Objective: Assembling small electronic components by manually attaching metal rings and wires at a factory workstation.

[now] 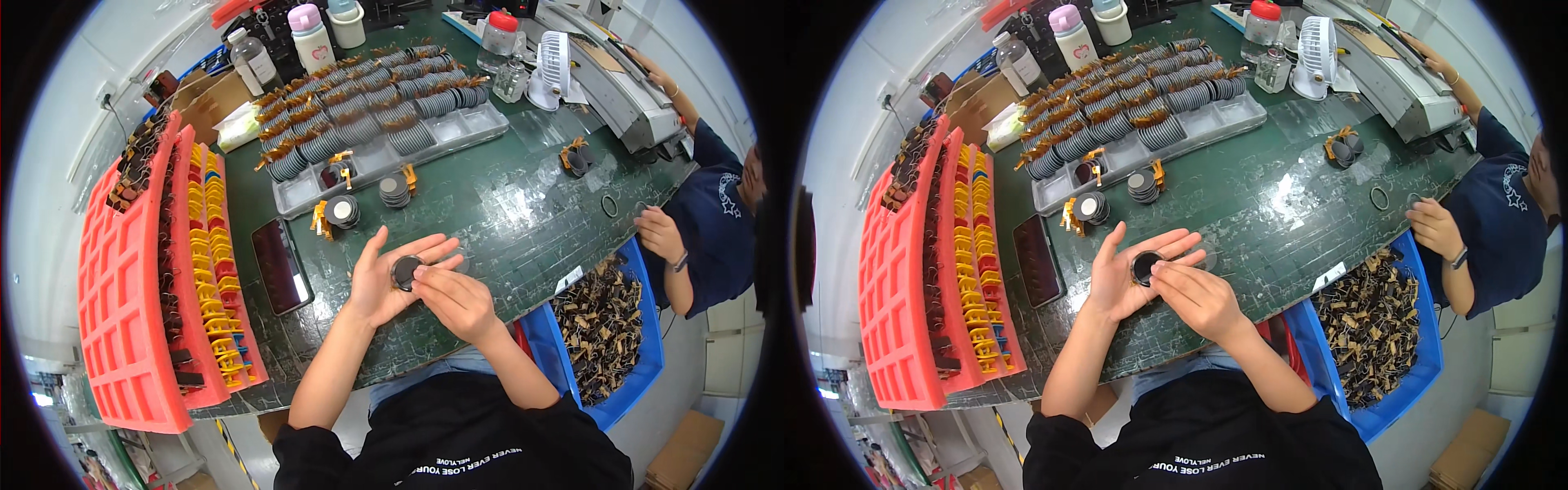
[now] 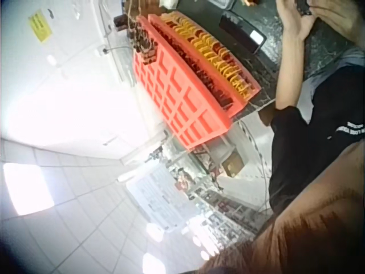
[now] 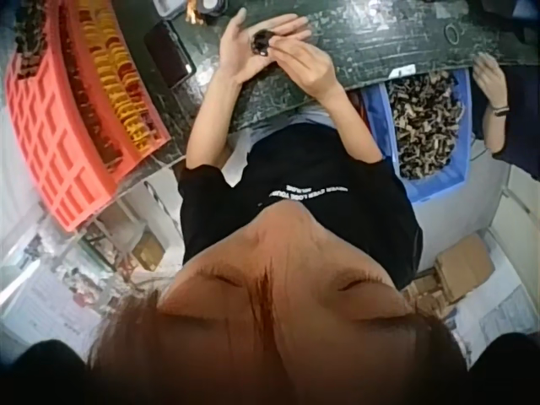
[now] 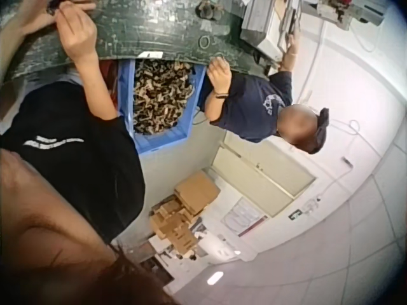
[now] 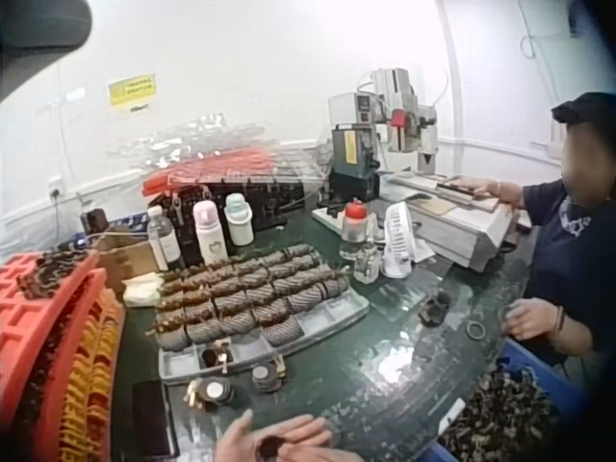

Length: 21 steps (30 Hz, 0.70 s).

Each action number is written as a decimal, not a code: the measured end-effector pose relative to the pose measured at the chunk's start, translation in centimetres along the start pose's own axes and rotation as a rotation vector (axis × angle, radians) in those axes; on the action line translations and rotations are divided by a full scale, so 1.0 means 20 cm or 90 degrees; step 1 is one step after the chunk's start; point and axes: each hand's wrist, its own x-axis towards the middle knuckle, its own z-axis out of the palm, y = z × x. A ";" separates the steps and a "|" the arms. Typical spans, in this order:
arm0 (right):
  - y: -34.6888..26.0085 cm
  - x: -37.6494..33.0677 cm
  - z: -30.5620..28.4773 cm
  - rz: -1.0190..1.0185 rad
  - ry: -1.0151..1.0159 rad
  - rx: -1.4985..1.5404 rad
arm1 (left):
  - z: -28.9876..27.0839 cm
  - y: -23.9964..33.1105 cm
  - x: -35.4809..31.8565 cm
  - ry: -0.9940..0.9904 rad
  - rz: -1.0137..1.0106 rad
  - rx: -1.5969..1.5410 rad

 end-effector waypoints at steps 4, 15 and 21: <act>0.00 0.00 0.00 0.001 0.000 0.005 | 0.01 0.00 0.01 -0.005 0.000 0.004; -0.02 -0.02 0.03 0.028 0.044 0.016 | 0.02 -0.02 -0.02 0.026 0.007 0.035; -0.02 -0.02 0.03 0.043 0.064 -0.006 | 0.03 -0.04 0.00 0.025 0.014 0.025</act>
